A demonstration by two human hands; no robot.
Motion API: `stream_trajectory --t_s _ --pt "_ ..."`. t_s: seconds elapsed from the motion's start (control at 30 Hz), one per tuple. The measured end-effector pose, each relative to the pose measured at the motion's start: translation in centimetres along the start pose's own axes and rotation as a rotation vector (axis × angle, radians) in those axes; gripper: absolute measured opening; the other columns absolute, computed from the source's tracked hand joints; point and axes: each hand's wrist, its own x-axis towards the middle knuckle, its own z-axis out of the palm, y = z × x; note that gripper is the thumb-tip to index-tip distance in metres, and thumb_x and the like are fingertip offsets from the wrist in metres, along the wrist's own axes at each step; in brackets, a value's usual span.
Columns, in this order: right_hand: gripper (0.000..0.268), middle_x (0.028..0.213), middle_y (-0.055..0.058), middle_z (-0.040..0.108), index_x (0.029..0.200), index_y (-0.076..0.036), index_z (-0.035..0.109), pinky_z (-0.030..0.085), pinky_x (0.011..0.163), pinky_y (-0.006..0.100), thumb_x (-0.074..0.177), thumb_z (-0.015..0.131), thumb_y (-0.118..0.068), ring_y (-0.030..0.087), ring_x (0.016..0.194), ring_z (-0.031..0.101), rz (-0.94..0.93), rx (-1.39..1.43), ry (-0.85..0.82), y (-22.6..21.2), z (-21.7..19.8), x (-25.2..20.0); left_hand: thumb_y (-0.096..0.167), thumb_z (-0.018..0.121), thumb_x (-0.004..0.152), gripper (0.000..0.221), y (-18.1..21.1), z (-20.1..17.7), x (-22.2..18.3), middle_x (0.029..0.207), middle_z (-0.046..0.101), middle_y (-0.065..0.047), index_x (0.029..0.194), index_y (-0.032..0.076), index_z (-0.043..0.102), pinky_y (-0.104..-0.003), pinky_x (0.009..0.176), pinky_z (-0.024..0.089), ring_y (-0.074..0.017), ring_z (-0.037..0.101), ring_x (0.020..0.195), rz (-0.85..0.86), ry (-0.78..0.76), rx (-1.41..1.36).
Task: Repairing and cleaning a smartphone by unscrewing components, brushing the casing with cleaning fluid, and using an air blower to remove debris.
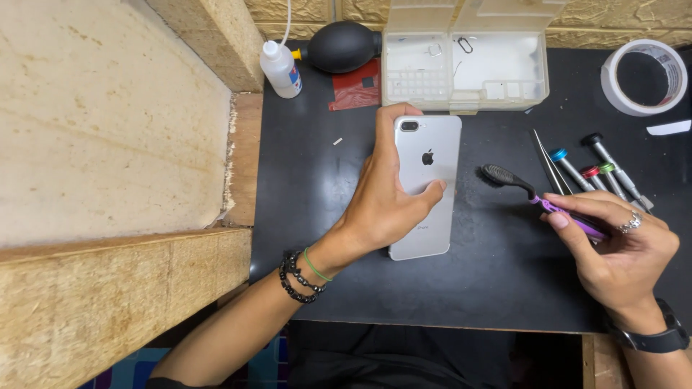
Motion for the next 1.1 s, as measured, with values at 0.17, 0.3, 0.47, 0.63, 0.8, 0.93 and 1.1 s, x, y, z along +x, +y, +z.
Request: stream_trajectory --t_s 0.17,0.3,0.47,0.63,0.8,0.93,1.1 --pt "0.013 0.106 0.028 0.072 0.111 0.016 0.071 0.053 0.087 0.033 0.099 0.075 0.012 0.032 0.093 0.071 -0.001 0.017 0.004 0.4 0.0 0.1 0.007 0.078 0.075 0.068 -0.2 -0.6 0.5 0.093 0.058 -0.003 0.126 0.013 0.034 -0.034 0.077 0.05 -0.0193 0.058 0.079 -0.029 -0.018 0.212" --pt "0.012 0.106 0.027 0.072 0.111 0.016 0.072 0.052 0.086 0.033 0.1 0.077 0.012 0.032 0.093 0.071 0.005 0.005 0.01 0.7 0.2 0.0 0.025 0.092 0.069 0.072 -0.7 -1.8 1.1 0.116 0.055 -0.01 0.124 0.008 0.048 -0.039 0.087 0.05 -0.0283 0.059 0.106 0.091 -0.01 0.552" --pt "0.011 0.107 0.027 0.073 0.11 0.016 0.073 0.052 0.087 0.033 0.101 0.078 0.012 0.032 0.094 0.071 -0.017 -0.014 0.005 0.3 0.4 0.3 0.029 0.096 0.072 0.08 -0.7 -2.0 1.1 0.119 0.038 -0.012 0.13 0.002 0.048 -0.04 0.062 0.053 -0.0234 0.053 0.077 0.059 -0.061 0.665" --pt "0.011 0.107 0.026 0.074 0.107 0.014 0.073 0.054 0.085 0.032 0.098 0.077 0.01 0.031 0.093 0.072 -0.041 -0.012 -0.047 -0.2 0.7 0.8 0.038 0.096 0.072 0.085 -1.9 -1.8 0.9 0.121 0.042 -0.016 0.13 -0.002 0.048 -0.046 0.078 0.056 -0.0343 0.05 0.114 0.145 -0.083 0.777" --pt "0.012 0.103 0.023 0.074 0.107 0.011 0.074 0.052 0.078 0.03 0.097 0.08 0.008 0.027 0.087 0.07 -0.1 -0.071 -0.047 -0.4 0.6 0.9 0.038 0.093 0.077 0.069 -1.6 -1.5 0.5 0.119 0.038 -0.017 0.114 0.0 0.049 -0.047 0.069 0.057 -0.0349 0.047 0.105 0.156 -0.125 0.866" --pt "0.013 0.103 0.023 0.075 0.108 0.011 0.075 0.05 0.071 0.027 0.097 0.082 0.009 0.024 0.081 0.067 -0.131 -0.106 -0.059 -0.8 0.7 1.3 0.033 0.092 0.08 0.063 -1.8 -1.4 0.3 0.117 0.036 -0.015 0.108 0.001 0.045 -0.043 0.068 0.056 -0.0324 0.048 0.099 0.206 -0.157 0.878" --pt "0.012 0.1 0.017 0.077 0.106 0.006 0.078 0.044 0.073 0.032 0.098 0.086 0.003 0.023 0.077 0.066 -0.254 -0.216 -0.097 -0.3 0.4 1.8 0.022 0.079 0.091 0.04 -1.6 -2.2 0.9 0.118 0.036 -0.016 0.106 0.002 0.048 -0.046 0.053 0.055 -0.0348 0.052 0.097 0.18 -0.176 0.849"
